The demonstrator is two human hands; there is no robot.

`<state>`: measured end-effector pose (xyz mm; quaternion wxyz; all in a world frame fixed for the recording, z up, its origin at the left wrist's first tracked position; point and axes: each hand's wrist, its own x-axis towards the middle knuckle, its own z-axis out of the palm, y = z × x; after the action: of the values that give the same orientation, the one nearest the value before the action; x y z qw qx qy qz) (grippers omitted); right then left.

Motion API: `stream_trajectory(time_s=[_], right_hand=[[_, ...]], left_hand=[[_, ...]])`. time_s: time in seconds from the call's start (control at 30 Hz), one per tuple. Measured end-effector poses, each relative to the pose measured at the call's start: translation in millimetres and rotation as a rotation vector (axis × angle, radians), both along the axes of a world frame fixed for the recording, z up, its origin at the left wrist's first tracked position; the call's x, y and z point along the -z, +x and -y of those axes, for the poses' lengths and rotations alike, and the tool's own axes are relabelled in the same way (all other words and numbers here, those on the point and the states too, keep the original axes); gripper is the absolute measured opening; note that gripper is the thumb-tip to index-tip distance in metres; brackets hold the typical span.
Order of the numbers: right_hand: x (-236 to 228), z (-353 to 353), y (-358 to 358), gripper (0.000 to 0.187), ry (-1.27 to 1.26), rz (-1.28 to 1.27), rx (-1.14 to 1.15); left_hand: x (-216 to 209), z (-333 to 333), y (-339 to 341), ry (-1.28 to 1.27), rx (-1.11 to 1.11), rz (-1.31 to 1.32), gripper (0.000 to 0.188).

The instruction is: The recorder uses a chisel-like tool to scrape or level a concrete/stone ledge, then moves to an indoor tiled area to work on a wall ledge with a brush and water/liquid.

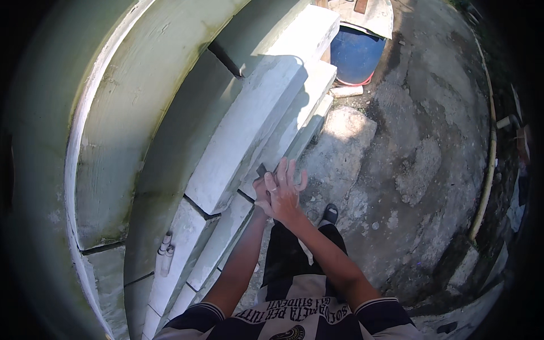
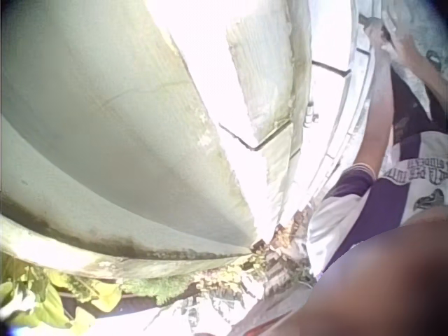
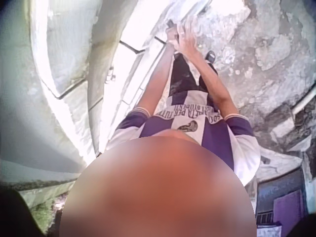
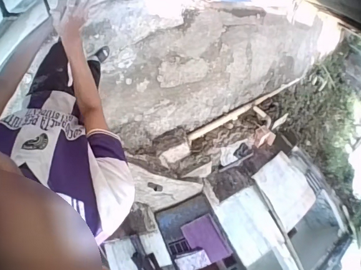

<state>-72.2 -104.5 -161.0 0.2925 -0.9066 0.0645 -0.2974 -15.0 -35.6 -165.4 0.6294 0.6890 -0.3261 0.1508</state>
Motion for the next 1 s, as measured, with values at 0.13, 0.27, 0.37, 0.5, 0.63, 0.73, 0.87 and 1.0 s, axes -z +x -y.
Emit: stream_trajectory(time_s=[0.13,0.27,0.37,0.5,0.63,0.73,0.87,1.0], right_hand=[[-36.4,8.2,-36.8,0.079,0.133,0.260,0.076],[-37.9,19.1,-28.1,0.076,0.098,0.311,-0.007],[1.9,2.8,10.1,0.073,0.072,-0.017,-0.198],[-23.2,-2.8,26.9,0.068,0.046,0.051,-0.104],[-44.8,10.3,16.2,0.076,0.163,0.266,-0.071],[-58.7,27.3,-11.1,0.076,0.120,0.273,-0.050],[-79.4,36.9,-21.3,0.077,0.146,0.382,-0.053],[-78.2,37.4,-19.3,0.078,0.189,0.439,-0.088]], left_hand=[[36.4,-12.9,-10.6,0.269,0.031,0.121,0.032],[36.3,-8.4,-9.6,0.245,-0.031,0.097,0.030],[51.6,-3.4,-8.9,0.123,0.033,0.044,0.023],[62.3,-1.2,-16.7,-0.055,0.061,-0.088,0.025],[67.0,7.9,-10.5,-0.254,0.089,-0.199,0.030],[40.3,6.2,-9.9,0.205,0.022,0.088,0.031],[39.7,1.3,-3.4,0.250,-0.089,0.174,0.031],[44.0,4.4,-3.9,0.221,-0.074,0.194,0.034]])
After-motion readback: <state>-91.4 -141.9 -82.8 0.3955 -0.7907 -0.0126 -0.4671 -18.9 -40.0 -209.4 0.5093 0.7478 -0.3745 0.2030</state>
